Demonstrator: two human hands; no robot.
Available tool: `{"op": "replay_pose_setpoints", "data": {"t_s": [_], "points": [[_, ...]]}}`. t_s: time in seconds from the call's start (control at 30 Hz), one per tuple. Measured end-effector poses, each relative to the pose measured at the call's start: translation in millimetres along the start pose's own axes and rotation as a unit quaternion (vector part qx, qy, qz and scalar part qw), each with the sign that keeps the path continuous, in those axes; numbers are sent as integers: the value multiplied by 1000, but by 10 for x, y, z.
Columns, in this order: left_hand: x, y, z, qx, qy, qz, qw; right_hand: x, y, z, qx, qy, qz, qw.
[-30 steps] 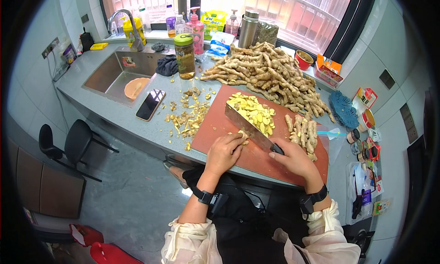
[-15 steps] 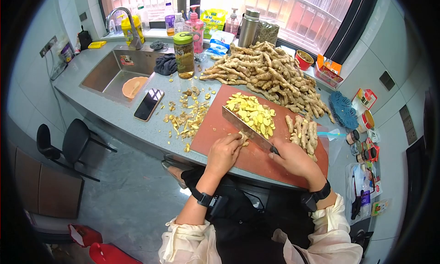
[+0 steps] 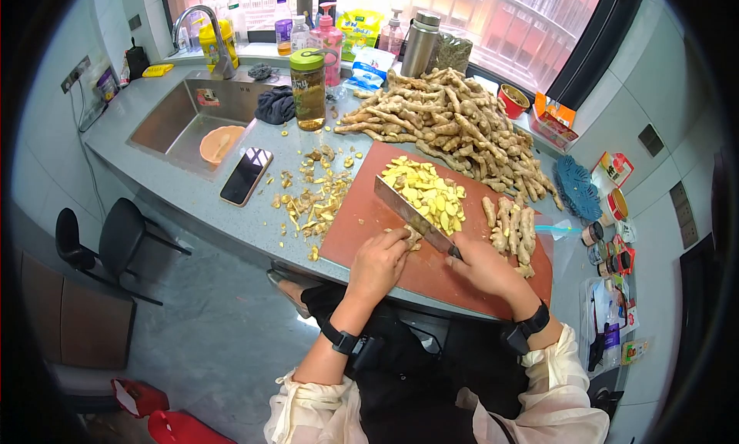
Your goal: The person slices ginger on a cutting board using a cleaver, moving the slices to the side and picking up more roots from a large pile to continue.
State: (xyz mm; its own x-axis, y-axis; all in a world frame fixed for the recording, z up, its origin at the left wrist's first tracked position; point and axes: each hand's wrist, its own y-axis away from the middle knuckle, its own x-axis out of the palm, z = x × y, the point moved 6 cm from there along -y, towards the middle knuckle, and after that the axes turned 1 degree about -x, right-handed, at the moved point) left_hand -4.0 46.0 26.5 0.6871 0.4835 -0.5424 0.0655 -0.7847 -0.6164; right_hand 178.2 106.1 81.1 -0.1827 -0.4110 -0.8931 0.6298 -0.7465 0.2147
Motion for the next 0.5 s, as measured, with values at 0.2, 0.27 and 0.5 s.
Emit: {"op": "replay_pose_setpoints", "data": {"t_s": [0.2,0.27,0.5], "points": [[-29,-3,-11,-9,4,-4,1000,16,-13,-113,-65,-39,-49,996],[-45,-9,-23,-7,6,-9,1000,-5,30,-101,-63,-56,-53,995],[-20,1,-5,-4,14,-10,1000,-220,219,-15,-55,-75,-52,994]]}}
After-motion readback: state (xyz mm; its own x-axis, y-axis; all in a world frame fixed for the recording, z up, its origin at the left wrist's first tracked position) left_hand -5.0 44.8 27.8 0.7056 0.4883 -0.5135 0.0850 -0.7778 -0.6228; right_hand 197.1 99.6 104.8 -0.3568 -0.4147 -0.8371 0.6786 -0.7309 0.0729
